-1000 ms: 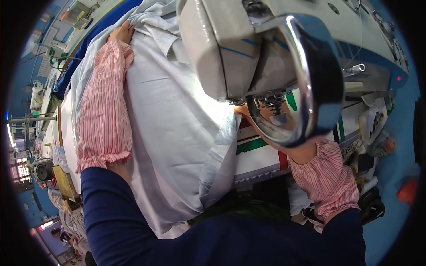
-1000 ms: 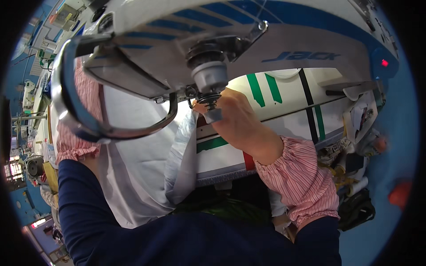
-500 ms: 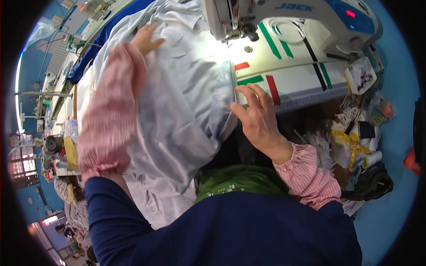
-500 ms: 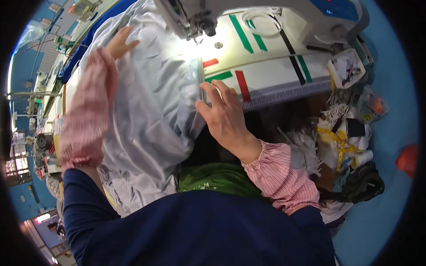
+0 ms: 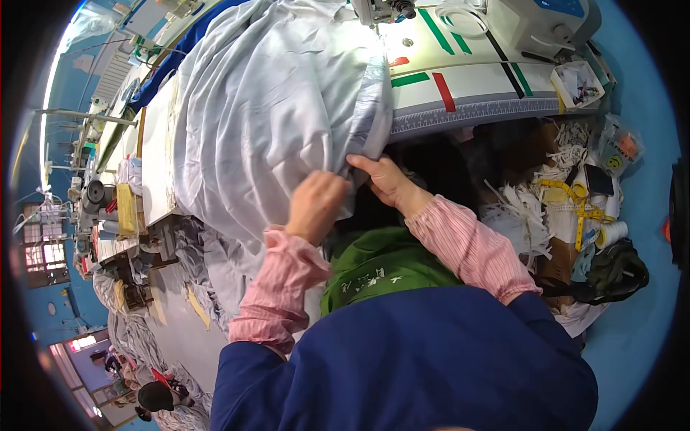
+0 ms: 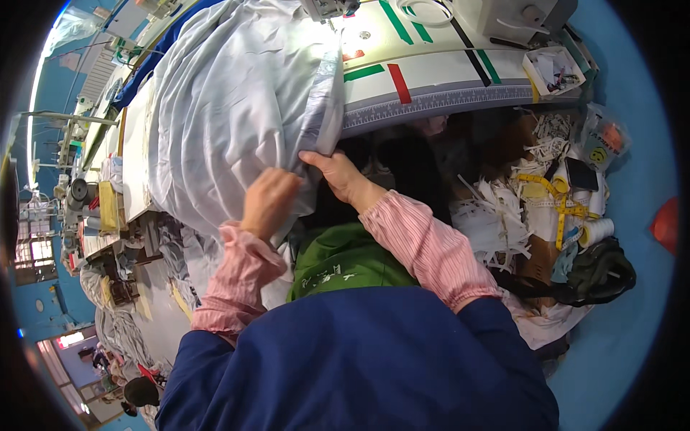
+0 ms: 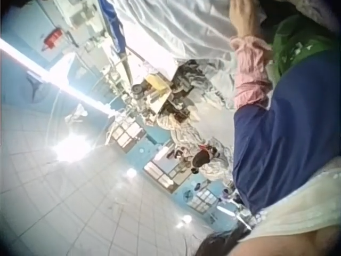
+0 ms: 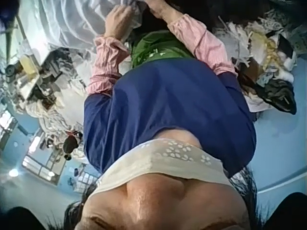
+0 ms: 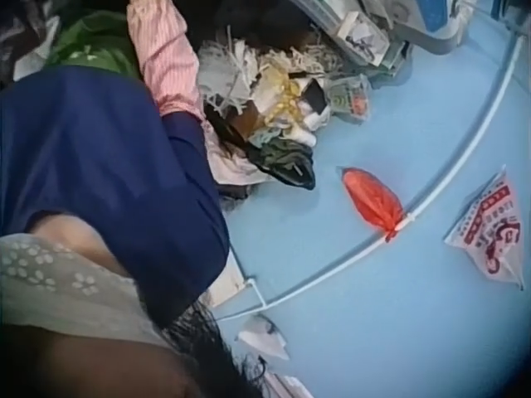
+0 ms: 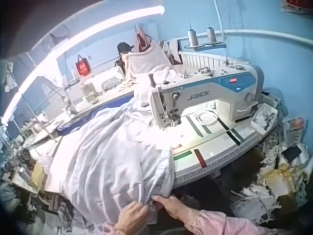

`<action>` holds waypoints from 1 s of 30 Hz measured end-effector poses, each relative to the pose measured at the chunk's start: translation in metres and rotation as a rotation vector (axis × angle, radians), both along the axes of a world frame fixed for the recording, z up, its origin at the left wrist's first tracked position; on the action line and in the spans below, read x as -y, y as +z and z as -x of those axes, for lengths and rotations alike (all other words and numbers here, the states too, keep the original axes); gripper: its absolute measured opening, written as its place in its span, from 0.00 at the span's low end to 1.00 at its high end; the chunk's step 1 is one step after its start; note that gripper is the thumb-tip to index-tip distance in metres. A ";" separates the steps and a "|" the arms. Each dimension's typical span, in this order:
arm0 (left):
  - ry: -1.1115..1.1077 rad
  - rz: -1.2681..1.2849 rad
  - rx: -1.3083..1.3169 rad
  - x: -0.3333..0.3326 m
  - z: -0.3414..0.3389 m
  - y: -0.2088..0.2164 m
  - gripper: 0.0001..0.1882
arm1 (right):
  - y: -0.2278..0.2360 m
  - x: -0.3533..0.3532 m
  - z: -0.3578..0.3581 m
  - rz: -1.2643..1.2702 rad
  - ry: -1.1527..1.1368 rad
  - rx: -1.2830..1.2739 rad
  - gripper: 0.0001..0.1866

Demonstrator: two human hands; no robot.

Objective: Sewing pieces of white fabric together using an industrial sewing machine in a factory environment.

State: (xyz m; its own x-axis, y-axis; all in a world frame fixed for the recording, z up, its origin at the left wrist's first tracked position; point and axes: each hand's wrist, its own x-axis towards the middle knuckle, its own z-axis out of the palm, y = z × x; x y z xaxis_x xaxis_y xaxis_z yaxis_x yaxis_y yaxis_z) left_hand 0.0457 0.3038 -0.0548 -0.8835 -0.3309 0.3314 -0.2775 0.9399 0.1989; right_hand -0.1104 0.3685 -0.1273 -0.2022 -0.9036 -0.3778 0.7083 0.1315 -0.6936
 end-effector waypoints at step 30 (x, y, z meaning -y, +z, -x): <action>0.324 -0.253 -0.023 0.083 -0.011 0.087 0.16 | 0.125 -0.237 -0.037 0.676 1.067 -0.596 0.48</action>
State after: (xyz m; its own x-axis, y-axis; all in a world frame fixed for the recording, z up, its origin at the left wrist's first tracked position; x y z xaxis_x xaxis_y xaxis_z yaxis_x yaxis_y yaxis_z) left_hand 0.0572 0.2211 0.0322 -0.7135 -0.6644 0.2222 -0.5438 0.7252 0.4222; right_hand -0.0734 0.6053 -0.0020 0.7167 -0.6920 0.0864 0.0591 -0.0633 -0.9962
